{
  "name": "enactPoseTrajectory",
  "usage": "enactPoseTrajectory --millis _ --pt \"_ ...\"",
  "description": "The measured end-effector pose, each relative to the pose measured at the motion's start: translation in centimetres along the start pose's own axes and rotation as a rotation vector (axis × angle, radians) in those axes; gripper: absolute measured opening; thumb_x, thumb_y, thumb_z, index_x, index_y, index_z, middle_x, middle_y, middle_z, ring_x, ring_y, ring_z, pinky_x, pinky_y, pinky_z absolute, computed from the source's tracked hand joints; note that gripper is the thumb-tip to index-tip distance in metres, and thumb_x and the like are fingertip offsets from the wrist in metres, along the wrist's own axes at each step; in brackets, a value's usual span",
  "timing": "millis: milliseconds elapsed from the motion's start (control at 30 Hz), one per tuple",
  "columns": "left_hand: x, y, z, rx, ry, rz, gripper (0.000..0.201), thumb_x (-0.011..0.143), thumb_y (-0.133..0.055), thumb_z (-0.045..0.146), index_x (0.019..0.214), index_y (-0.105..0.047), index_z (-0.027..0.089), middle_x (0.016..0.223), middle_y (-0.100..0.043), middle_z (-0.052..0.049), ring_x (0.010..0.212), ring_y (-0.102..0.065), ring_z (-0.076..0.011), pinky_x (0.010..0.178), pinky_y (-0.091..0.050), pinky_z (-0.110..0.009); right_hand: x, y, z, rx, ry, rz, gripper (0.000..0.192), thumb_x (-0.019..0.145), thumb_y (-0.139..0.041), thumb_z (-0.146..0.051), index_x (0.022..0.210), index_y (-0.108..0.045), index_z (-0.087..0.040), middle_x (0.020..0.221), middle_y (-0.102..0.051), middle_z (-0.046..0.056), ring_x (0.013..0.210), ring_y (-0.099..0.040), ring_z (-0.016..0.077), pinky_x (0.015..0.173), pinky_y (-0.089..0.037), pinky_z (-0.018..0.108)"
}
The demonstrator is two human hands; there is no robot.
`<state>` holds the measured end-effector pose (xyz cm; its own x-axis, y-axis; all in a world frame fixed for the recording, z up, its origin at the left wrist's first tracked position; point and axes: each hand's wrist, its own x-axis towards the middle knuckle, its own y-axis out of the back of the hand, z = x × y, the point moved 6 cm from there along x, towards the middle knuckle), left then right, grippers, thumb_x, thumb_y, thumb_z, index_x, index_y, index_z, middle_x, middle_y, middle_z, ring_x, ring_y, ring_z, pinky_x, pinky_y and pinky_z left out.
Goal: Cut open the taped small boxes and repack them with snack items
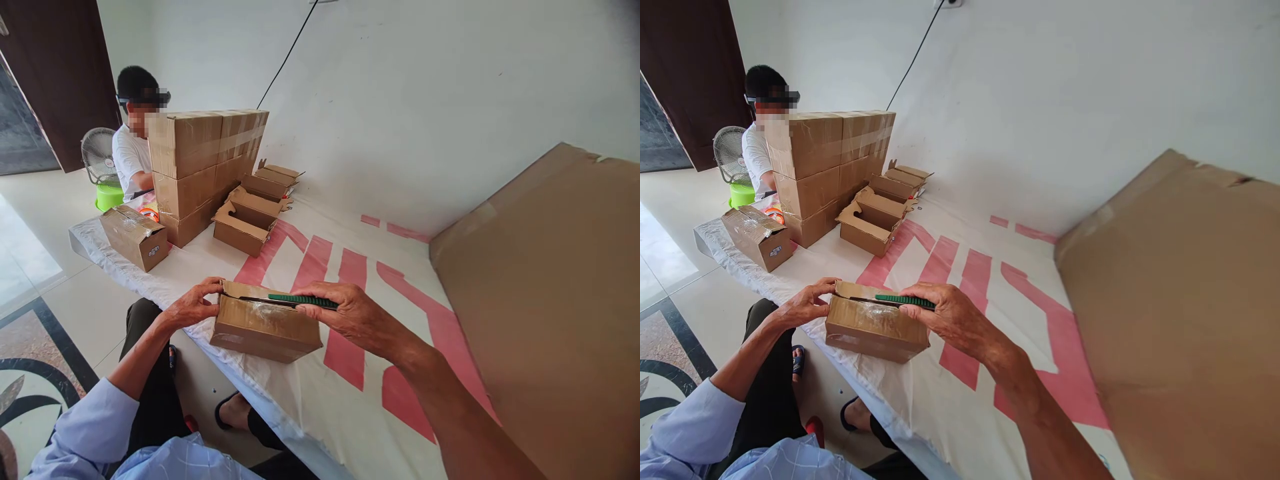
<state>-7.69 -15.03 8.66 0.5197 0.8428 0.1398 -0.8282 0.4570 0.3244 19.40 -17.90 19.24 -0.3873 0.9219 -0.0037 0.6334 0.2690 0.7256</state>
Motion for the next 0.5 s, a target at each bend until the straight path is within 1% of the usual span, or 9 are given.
enactPoseTrajectory --millis 133,267,433,500 --pt "0.0 0.0 0.1 0.004 0.005 0.0 0.047 0.084 -0.069 0.015 0.129 -0.077 0.024 0.154 -0.053 -0.012 0.144 -0.051 -0.0317 0.083 -0.058 -0.026 0.2 0.2 0.1 -0.041 -0.006 -0.04 0.033 0.094 -0.061 -0.05 0.106 -0.084 -0.028 0.11 -0.082 0.004 0.101 -0.072 0.0275 0.084 -0.055 0.037" --pt "0.0 0.1 0.5 0.022 0.009 0.005 0.047 0.083 -0.07 0.016 0.129 -0.077 0.024 0.153 -0.055 -0.012 0.143 -0.051 -0.0323 0.085 -0.058 -0.028 0.8 0.3 -0.3 -0.104 0.006 -0.057 0.034 0.095 -0.059 -0.05 0.106 -0.083 -0.028 0.107 -0.082 0.004 0.099 -0.072 0.0272 0.082 -0.054 0.037" --pt "-0.1 0.1 0.9 0.026 0.018 -0.013 0.045 0.084 -0.071 0.02 0.129 -0.077 0.023 0.153 -0.054 -0.013 0.142 -0.052 -0.0325 0.086 -0.059 -0.029 2.0 -0.3 -1.7 -0.184 0.05 -0.105 0.035 0.095 -0.059 -0.051 0.108 -0.083 -0.03 0.104 -0.081 0.003 0.096 -0.072 0.0262 0.08 -0.053 0.036" --pt "0.0 0.1 0.9 0.027 0.017 -0.017 0.045 0.085 -0.072 0.022 0.13 -0.077 0.023 0.153 -0.054 -0.013 0.142 -0.052 -0.0326 0.087 -0.059 -0.029 2.5 -0.4 -2.4 -0.227 0.079 -0.123 0.034 0.095 -0.059 -0.05 0.106 -0.084 -0.03 0.102 -0.082 0.004 0.096 -0.072 0.026 0.079 -0.052 0.035"
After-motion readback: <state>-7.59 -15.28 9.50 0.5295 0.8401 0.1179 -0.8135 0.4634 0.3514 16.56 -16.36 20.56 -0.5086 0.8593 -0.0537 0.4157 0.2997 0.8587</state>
